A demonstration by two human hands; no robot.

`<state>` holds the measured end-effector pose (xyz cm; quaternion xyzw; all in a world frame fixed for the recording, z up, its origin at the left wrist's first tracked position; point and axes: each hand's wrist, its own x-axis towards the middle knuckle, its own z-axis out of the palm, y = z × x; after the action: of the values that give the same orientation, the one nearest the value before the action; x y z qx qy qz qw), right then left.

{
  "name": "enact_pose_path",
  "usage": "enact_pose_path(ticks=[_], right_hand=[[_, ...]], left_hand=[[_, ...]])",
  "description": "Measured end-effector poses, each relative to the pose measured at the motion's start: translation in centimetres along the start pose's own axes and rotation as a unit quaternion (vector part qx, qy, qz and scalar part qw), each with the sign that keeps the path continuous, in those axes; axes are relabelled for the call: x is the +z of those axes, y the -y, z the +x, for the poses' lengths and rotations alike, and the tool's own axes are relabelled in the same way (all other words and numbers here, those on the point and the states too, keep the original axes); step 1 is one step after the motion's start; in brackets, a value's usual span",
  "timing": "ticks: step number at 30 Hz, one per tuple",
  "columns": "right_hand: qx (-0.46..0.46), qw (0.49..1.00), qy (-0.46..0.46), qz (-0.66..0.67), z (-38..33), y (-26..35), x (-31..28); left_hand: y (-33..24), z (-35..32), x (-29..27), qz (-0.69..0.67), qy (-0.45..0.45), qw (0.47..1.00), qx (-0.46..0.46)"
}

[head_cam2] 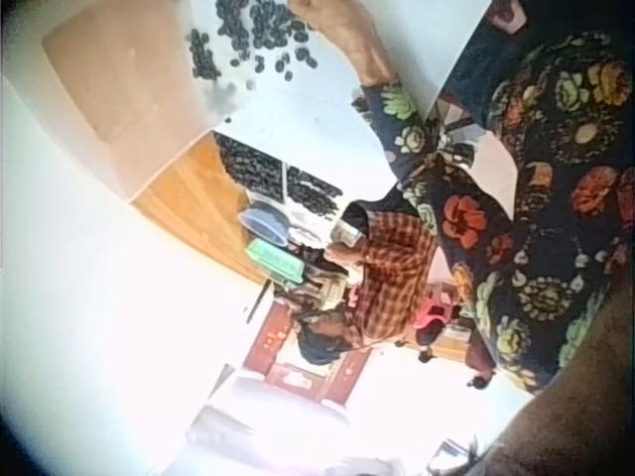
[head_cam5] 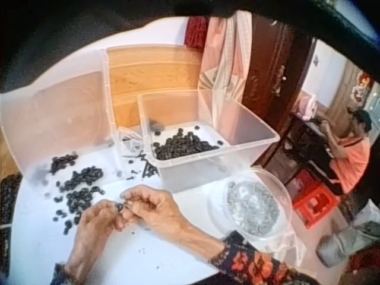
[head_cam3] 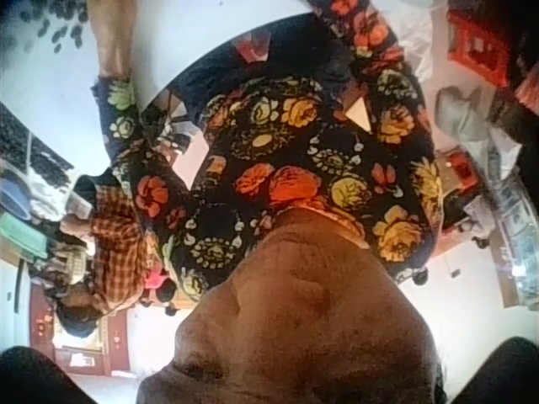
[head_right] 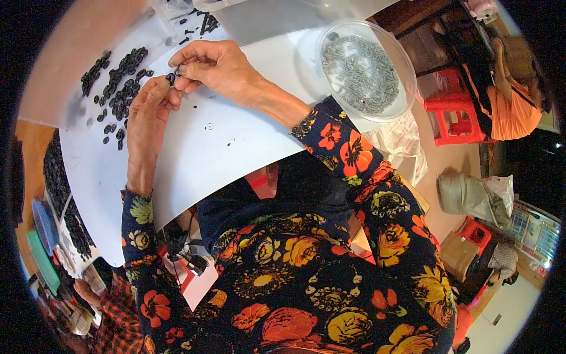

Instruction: The person assembles small hardware components by fitting small metal pins into plastic buckle pieces by hand.

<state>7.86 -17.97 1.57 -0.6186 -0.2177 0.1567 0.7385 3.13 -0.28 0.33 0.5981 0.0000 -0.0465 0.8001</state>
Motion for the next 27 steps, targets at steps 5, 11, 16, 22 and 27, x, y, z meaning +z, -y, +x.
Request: enact_pose_path(ticks=[5,11,16,22,27], right_hand=[[-0.002,1.000,0.017,-0.001,-0.2,-0.3,0.1],[-0.082,0.993,-0.019,-0.086,-0.1,-0.7,0.2],[-0.064,0.994,-0.011,-0.085,-0.2,-0.6,0.5],[-0.079,0.989,-0.014,-0.121,-0.1,-1.2,0.3],[-0.063,0.988,-0.004,-0.140,-0.4,-0.4,0.4]], left_hand=[[0.3,0.1,-0.1,-0.084,-0.001,0.996,0.000],[0.6,0.1,0.1,-0.110,0.001,0.994,0.000],[0.3,-0.1,0.0,-0.093,-0.006,0.996,0.012],[0.2,-0.1,0.1,-0.045,-0.002,0.998,0.035],[-0.2,-0.2,0.0,0.116,-0.005,0.989,0.089]])
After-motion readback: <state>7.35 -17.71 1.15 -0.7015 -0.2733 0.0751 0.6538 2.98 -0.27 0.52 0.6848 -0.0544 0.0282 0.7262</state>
